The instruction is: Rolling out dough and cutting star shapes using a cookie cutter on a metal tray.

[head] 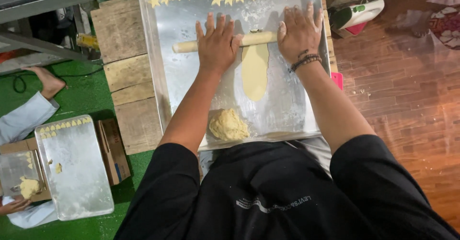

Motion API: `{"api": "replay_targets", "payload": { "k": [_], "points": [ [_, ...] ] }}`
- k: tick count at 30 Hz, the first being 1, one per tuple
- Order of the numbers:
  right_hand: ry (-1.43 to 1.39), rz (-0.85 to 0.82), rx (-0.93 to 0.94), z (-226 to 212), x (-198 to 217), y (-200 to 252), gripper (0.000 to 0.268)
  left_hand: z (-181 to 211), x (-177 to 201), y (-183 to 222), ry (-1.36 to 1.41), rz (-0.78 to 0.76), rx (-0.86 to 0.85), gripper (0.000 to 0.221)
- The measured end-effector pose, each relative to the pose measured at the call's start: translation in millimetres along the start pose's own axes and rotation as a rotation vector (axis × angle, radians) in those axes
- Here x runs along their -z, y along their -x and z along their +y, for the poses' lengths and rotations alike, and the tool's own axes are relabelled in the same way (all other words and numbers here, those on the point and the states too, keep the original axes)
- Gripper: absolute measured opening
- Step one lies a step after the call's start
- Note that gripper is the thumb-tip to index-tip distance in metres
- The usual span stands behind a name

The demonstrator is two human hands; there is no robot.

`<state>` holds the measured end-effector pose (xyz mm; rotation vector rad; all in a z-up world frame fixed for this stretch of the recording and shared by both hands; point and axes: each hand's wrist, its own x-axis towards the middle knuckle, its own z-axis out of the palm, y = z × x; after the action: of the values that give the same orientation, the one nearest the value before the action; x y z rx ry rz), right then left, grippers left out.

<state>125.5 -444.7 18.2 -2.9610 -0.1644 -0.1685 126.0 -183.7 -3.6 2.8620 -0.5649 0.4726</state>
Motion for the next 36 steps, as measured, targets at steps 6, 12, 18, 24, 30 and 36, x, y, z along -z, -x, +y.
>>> {"api": "replay_targets", "payload": {
  "k": [6, 12, 18, 24, 30, 36],
  "points": [
    [0.007, -0.088, -0.043, -3.6, 10.3, -31.5, 0.058, -14.1, -18.3, -35.7, -0.017, -0.040, 0.029, 0.058],
    [-0.010, 0.036, 0.018, -1.1, 5.0, -8.5, 0.056, -1.7, -1.7, -13.1, 0.051, 0.009, 0.020, 0.057],
    [0.019, -0.024, 0.000, -0.5, 3.2, 3.6, 0.066, 4.2, -0.6, 2.9, 0.024, 0.006, 0.023, 0.064],
    [0.026, -0.185, -0.085, -8.3, 18.6, -38.4, 0.056, -13.9, -21.7, -35.9, -0.017, -0.061, 0.062, 0.061],
    [0.018, -0.152, -0.093, 5.8, -4.4, -47.6, 0.057, -7.8, 2.2, -50.8, 0.046, -0.309, 0.145, 0.068],
    [0.051, -0.280, -0.098, -11.9, 28.5, -53.3, 0.057, -6.4, 24.4, -63.1, 0.128, -0.432, 0.196, 0.064]
  ]
}}
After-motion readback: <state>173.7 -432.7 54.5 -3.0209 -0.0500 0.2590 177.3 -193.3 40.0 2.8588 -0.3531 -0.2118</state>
